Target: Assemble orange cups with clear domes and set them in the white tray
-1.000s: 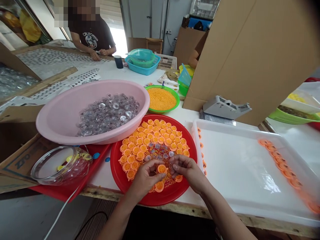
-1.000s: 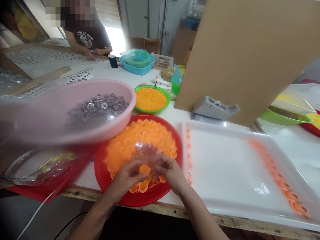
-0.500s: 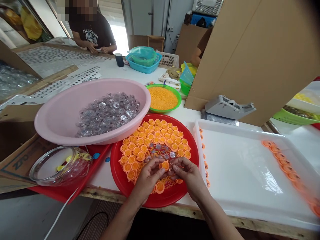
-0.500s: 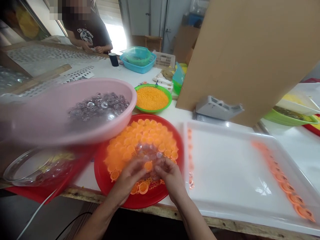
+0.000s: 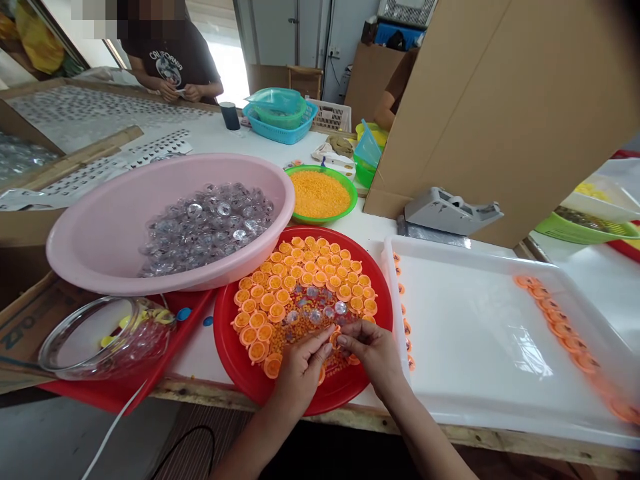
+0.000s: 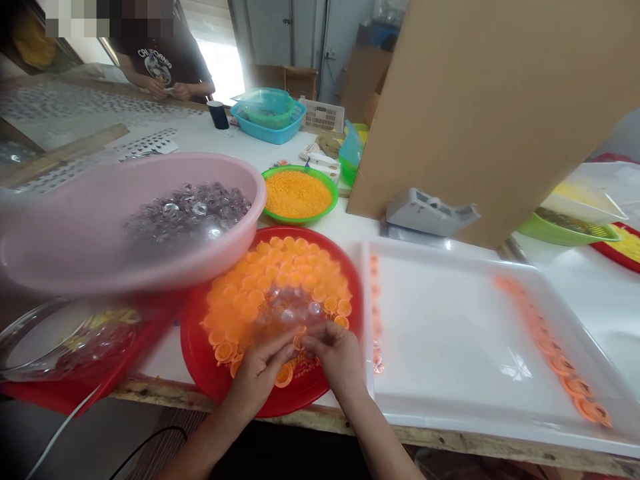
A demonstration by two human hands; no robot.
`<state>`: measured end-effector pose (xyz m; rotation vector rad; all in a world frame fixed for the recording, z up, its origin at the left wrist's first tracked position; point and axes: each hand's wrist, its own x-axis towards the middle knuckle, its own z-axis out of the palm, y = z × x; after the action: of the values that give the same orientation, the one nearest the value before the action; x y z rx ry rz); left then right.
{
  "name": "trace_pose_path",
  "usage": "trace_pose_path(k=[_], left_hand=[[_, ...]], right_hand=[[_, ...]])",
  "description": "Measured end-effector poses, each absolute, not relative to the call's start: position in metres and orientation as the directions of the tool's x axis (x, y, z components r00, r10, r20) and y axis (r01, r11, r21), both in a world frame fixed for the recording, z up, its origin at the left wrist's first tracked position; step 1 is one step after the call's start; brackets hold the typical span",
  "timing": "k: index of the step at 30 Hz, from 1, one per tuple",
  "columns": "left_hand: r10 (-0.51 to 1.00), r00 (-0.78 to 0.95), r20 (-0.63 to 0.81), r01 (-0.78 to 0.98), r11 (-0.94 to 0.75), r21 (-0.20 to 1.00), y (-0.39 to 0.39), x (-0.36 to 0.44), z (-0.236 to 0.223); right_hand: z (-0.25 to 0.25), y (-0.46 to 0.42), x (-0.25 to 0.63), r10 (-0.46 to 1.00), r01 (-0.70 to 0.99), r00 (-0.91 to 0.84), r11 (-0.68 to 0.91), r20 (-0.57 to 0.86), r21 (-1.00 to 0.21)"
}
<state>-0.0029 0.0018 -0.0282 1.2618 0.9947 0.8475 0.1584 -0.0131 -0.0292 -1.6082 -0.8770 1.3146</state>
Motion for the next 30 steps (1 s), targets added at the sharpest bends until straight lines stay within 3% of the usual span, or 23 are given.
trace_pose_path(k=[9, 24, 27, 30], left_hand=[[0.933, 0.313, -0.179, 0.033, 0.178, 0.983, 0.001, -0.002, -0.026], [0.93, 0.227, -0.291, -0.281, 0.348, 0.894, 0.002, 0.0, -0.022], [0.94, 0.229, -0.252, -0.229, 0.304, 0.925, 0.005, -0.001, -0.019], [0.96, 0.218, -0.173, -0.062, 0.191, 0.98, 0.007, -0.005, -0.018]], right_hand=[[-0.02, -0.02, 0.152, 0.942, 0.309, 0.288, -0.262, -0.172, -0.914], [-0.019, -0.023, 0.139, 0.977, 0.396, 0.211, -0.111, -0.027, -0.912], [-0.018, -0.022, 0.14, 0.987, 0.415, 0.155, -0.032, 0.036, -0.909], [-0.018, -0.023, 0.143, 0.982, 0.438, 0.139, 0.058, 0.131, -0.897]])
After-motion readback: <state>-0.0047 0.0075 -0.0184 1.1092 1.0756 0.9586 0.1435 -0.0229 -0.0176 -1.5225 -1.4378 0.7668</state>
